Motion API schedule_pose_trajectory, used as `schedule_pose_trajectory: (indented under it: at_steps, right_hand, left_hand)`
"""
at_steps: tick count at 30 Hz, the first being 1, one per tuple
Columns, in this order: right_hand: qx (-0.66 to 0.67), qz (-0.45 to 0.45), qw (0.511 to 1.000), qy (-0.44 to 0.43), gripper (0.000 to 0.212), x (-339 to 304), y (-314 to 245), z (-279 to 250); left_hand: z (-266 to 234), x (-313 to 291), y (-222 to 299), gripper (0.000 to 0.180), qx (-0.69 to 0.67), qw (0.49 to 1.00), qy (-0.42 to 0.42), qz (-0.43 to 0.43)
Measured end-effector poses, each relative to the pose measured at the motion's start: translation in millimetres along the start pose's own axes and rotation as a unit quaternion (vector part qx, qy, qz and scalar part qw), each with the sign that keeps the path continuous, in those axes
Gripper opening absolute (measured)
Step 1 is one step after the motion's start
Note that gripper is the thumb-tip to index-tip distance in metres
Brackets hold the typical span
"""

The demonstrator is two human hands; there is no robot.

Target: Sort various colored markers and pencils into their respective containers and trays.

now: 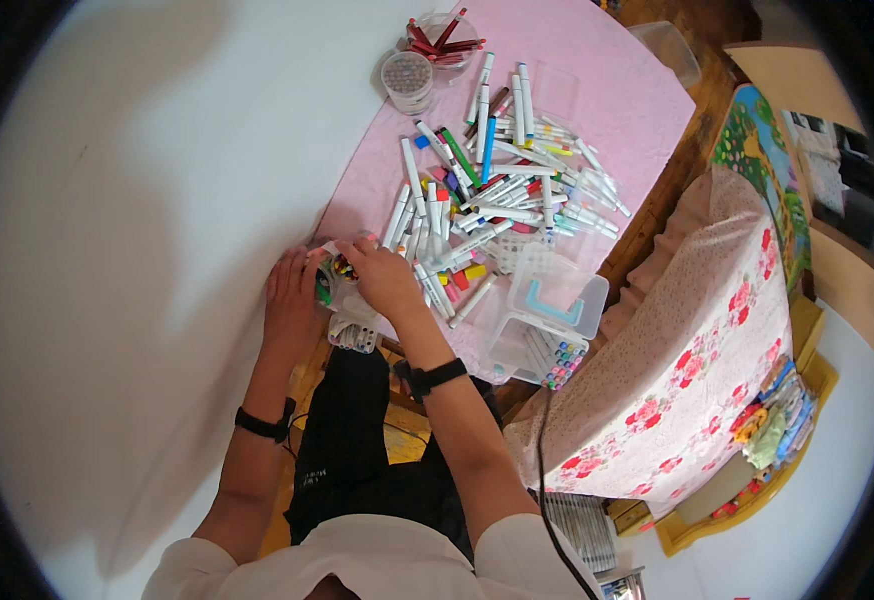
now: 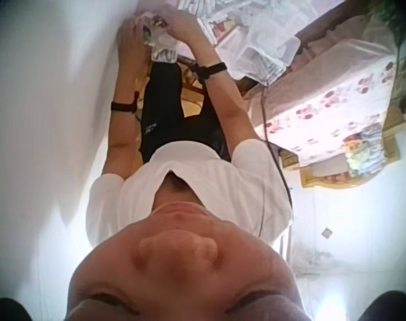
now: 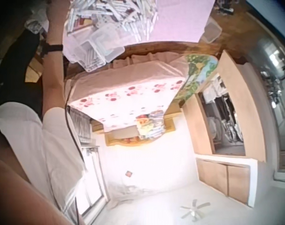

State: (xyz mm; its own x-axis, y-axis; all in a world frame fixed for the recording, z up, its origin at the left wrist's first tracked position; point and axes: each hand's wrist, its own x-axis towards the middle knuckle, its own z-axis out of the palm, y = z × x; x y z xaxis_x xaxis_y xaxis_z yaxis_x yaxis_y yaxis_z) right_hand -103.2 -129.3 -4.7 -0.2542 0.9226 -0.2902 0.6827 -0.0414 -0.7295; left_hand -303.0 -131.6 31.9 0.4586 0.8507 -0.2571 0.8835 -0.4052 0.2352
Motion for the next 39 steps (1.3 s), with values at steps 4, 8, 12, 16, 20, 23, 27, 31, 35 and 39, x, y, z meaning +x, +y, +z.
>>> schedule_pose_trajectory:
  at_steps: [4, 8, 12, 16, 20, 23, 27, 31, 35, 39]
  right_hand:
    - [0.0, -0.015, 1.0, 0.02, 0.064, -2.3, -0.2, 3.1]
    - [-0.021, 0.022, 0.999, 0.009, 0.062, -10.4, 2.1, 0.4]
    - [0.019, 0.039, 0.998, 0.037, 0.064, -23.3, 14.7, 2.8]
    - [0.012, 0.056, 0.998, 0.03, 0.067, -25.3, 13.9, 17.1]
    - [0.0, 0.07, 0.997, 0.042, 0.087, -28.0, -1.5, 14.5]
    - [0.035, 0.09, 0.993, 0.063, 0.085, -36.2, 4.9, 10.0]
    - [0.033, 0.12, 0.991, 0.058, 0.082, -46.8, 14.8, 7.4]
    - [0.047, 0.113, 0.989, 0.084, 0.07, -49.5, 19.0, 7.1]
    - [0.066, 0.193, 0.974, 0.102, 0.041, -59.4, 26.5, 10.5]
    - [0.099, 0.212, 0.968, 0.091, 0.031, -74.7, 16.9, 17.8]
  left_hand:
    - [6.8, 4.7, -12.0, 0.079, 0.037, 0.998, -0.013, 0.046]
    - [-43.0, 7.1, 9.1, 0.081, 0.051, 0.997, -0.041, 0.045]
    - [-120.6, 28.1, 51.1, 0.084, -0.007, 1.0, -0.014, 0.01]
    - [-114.6, 80.6, 70.2, 0.084, -0.12, 0.987, 0.104, 0.004]
    - [-60.4, 122.5, 67.1, 0.084, -0.101, 0.987, 0.122, -0.035]
    - [-43.9, 141.5, 70.6, 0.087, -0.079, 0.988, 0.129, -0.044]
    - [-23.1, 156.5, 60.1, 0.089, -0.025, 0.997, 0.067, -0.016]
    - [-20.0, 156.2, 56.4, 0.083, 0.001, 0.992, 0.12, 0.05]
    - [-28.6, 125.4, 57.5, 0.062, -0.144, 0.974, 0.168, 0.057]
    - [-18.9, 44.4, 39.6, 0.034, -0.267, 0.96, 0.02, -0.085]
